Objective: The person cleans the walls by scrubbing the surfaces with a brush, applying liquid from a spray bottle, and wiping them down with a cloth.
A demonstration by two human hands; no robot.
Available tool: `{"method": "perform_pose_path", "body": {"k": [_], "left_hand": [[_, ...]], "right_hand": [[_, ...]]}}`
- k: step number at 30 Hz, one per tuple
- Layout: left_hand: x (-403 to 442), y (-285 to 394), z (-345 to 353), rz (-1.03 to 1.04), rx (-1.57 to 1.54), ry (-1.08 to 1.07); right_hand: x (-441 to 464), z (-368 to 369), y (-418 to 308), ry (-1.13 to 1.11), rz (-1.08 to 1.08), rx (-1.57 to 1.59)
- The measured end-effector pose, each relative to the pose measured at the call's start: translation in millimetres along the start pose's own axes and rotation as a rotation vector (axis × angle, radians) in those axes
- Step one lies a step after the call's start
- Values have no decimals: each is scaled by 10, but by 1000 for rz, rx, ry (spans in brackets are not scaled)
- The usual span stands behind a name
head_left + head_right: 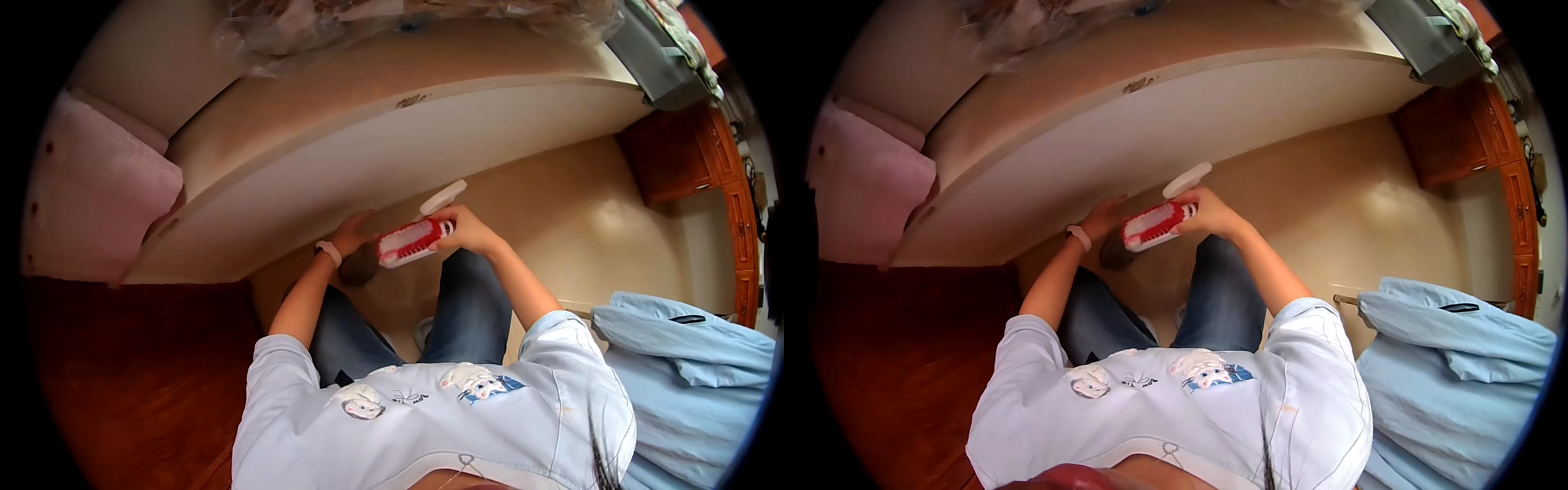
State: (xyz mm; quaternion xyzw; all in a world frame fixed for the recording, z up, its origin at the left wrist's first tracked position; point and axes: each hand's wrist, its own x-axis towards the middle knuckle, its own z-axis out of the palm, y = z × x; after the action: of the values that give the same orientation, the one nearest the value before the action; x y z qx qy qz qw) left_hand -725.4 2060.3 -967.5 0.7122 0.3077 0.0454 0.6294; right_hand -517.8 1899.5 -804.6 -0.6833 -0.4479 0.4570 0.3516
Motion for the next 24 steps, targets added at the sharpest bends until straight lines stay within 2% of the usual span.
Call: {"method": "perform_pose_path", "body": {"k": [2,3,4,6,8,9,10,12,14,16,17,19,21,24], "left_hand": [[-72,319,-36,286,-9,-36],[-93,445,-34,286,3,-45],[-137,628,-12,387,-94,-131],[-392,1140,107,451,-309,-200],[-764,1503,190,272,-455,-25],[-784,1432,224,362,-530,-33],[-765,1367,170,300,-423,-49],[-851,1318,214,112,-555,-64],[-991,1357,254,-53,-644,-89],[-871,948,366,280,-1210,-333],[-851,788,366,318,-960,-248],[-748,647,385,352,-648,65],[-893,587,382,273,-870,24],[-888,601,432,352,-704,-37]], "right_hand": [[-26,30,-273,-301,-68,65],[20,72,-353,-338,-215,-44],[6,141,-464,-330,-225,-31],[23,295,-628,-411,-313,41],[41,392,-649,-442,-241,164],[53,422,-605,-457,-210,269],[40,455,-586,-470,-177,375],[-50,539,-483,-501,-124,571],[-174,702,-245,-422,-104,807],[-352,911,12,-277,-183,1172],[-454,950,144,-216,-202,1284],[-599,860,265,-22,-232,1414],[-662,737,435,181,-270,1420],[-511,665,487,405,-187,1252]]}}
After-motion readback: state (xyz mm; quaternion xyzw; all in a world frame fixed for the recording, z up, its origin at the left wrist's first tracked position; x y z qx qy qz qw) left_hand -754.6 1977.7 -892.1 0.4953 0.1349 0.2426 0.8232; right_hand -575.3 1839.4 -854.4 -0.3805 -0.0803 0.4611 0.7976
